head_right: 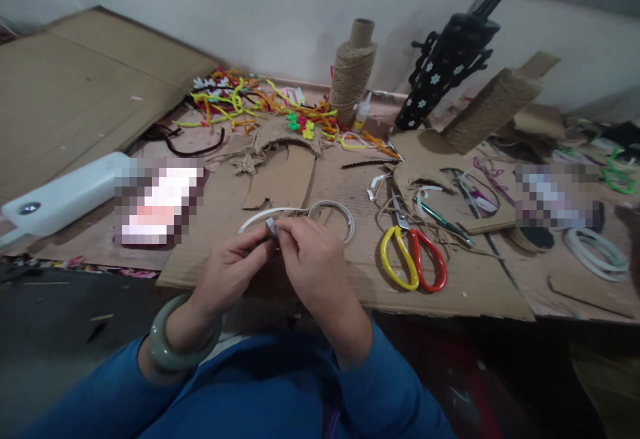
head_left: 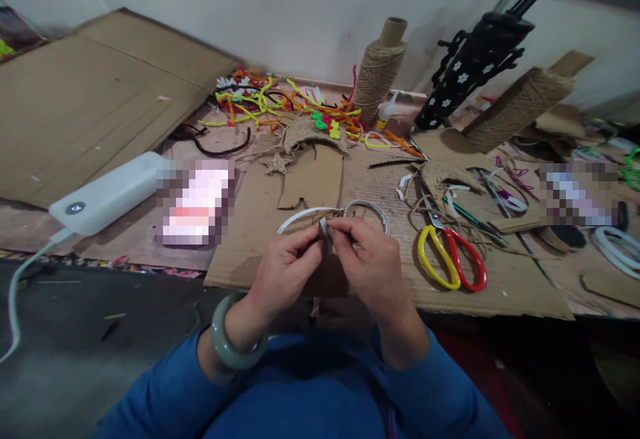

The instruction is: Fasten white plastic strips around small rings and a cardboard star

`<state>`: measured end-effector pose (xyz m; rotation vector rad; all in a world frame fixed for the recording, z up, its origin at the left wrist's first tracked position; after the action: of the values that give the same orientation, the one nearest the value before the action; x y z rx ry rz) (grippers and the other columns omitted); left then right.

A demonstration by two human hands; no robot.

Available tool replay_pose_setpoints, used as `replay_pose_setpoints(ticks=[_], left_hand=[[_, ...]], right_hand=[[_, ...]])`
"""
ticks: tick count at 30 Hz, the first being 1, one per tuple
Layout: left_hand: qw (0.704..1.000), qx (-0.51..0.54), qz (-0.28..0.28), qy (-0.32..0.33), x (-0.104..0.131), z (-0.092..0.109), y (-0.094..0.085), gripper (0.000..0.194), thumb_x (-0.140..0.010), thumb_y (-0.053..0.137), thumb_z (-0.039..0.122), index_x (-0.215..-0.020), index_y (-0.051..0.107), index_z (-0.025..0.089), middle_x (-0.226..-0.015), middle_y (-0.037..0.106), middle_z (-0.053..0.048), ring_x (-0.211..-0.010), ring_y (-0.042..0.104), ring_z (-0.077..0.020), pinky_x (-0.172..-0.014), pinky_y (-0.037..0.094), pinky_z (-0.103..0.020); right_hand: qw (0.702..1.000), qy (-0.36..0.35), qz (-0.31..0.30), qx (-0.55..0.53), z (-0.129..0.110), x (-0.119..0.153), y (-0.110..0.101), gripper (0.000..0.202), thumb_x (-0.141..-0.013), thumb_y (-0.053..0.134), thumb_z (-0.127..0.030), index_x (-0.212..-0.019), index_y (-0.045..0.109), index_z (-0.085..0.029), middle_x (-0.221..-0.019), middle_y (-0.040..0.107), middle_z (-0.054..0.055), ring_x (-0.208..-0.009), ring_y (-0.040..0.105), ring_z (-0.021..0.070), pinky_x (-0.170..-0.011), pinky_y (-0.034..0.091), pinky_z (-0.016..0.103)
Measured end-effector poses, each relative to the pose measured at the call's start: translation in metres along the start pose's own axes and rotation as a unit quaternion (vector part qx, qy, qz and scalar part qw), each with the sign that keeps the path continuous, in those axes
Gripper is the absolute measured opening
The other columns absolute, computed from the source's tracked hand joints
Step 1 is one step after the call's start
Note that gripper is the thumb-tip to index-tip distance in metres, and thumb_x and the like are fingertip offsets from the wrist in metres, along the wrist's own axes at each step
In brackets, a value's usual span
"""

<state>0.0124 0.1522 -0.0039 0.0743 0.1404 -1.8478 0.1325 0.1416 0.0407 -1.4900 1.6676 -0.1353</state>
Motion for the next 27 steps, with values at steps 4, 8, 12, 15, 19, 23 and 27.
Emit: replay_pose_setpoints(ticks=[4,8,12,15,19,23,27], left_hand=[[1.000,-0.008,-0.001,0.007,0.0004,0.0021,0.0001,0.029,-0.088,0.053,0.025,-0.111,0.071,0.021,-0.092,0.074,-0.002,-0.084,0.064,-0.0166,-0.078,0.049,-0.025],[1.000,-0.012,-0.003,0.007,0.0002,0.0025,0.0003,0.030,-0.088,0.053,0.024,-0.112,0.070,0.020,-0.089,0.073,-0.002,-0.084,0.064,-0.0166,-0.077,0.049,-0.024],[1.000,-0.017,-0.001,0.001,-0.0001,0.0003,-0.0002,0.030,-0.088,0.053,0.023,-0.113,0.070,0.020,-0.088,0.072,-0.002,-0.082,0.063,-0.0161,-0.076,0.048,-0.024],[1.000,-0.017,-0.002,0.000,-0.0002,-0.0010,-0.0001,0.031,-0.088,0.052,0.023,-0.114,0.069,0.021,-0.091,0.072,-0.002,-0.084,0.062,-0.0162,-0.077,0.048,-0.024],[1.000,-0.016,-0.002,0.002,-0.0002,-0.0011,0.0001,0.031,-0.088,0.052,0.024,-0.114,0.069,0.021,-0.093,0.073,-0.002,-0.086,0.063,-0.0171,-0.077,0.048,-0.024],[1.000,-0.011,-0.005,-0.002,0.0000,-0.0007,0.0003,0.031,-0.088,0.053,0.024,-0.115,0.069,0.021,-0.095,0.073,-0.002,-0.087,0.064,-0.0174,-0.078,0.048,-0.025],[1.000,-0.009,-0.007,0.001,0.0004,0.0005,0.0006,0.031,-0.088,0.053,0.023,-0.114,0.070,0.020,-0.094,0.074,-0.002,-0.086,0.064,-0.0171,-0.079,0.048,-0.025]], right_hand=[[1.000,0.009,0.004,-0.010,0.0008,0.0000,-0.0007,0.013,-0.087,0.055,-0.017,-0.088,0.068,-0.022,-0.083,0.074,0.001,-0.076,0.068,0.0156,-0.070,0.054,0.028],[1.000,0.011,0.007,-0.003,0.0000,-0.0002,-0.0008,0.013,-0.087,0.056,-0.018,-0.087,0.068,-0.021,-0.082,0.074,0.002,-0.074,0.068,0.0157,-0.070,0.054,0.028],[1.000,-0.003,0.006,0.011,-0.0019,-0.0005,0.0002,0.013,-0.088,0.055,-0.015,-0.086,0.067,-0.019,-0.080,0.073,0.002,-0.074,0.067,0.0153,-0.069,0.052,0.026],[1.000,-0.009,0.006,0.016,-0.0022,-0.0006,0.0011,0.014,-0.088,0.053,-0.015,-0.087,0.067,-0.019,-0.080,0.072,0.003,-0.074,0.067,0.0157,-0.069,0.052,0.027],[1.000,-0.011,0.002,0.019,-0.0017,-0.0007,0.0023,0.017,-0.088,0.052,-0.015,-0.087,0.068,-0.019,-0.079,0.072,0.003,-0.074,0.067,0.0164,-0.069,0.051,0.027],[1.000,-0.006,0.004,0.025,-0.0001,-0.0005,0.0023,0.018,-0.088,0.050,-0.015,-0.088,0.068,-0.020,-0.080,0.072,0.003,-0.075,0.067,0.0168,-0.069,0.052,0.028],[1.000,-0.003,0.007,0.013,0.0012,-0.0004,0.0014,0.016,-0.088,0.051,-0.015,-0.088,0.067,-0.020,-0.080,0.072,0.003,-0.075,0.067,0.0163,-0.069,0.052,0.027]])
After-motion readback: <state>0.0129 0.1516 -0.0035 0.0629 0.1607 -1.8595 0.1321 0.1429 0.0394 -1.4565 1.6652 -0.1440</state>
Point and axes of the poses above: each hand's wrist, its own x-axis away from the middle knuckle, its own y-axis out of the palm, z = x × y, the point moved 6 cm from there along -x, towards the middle knuckle
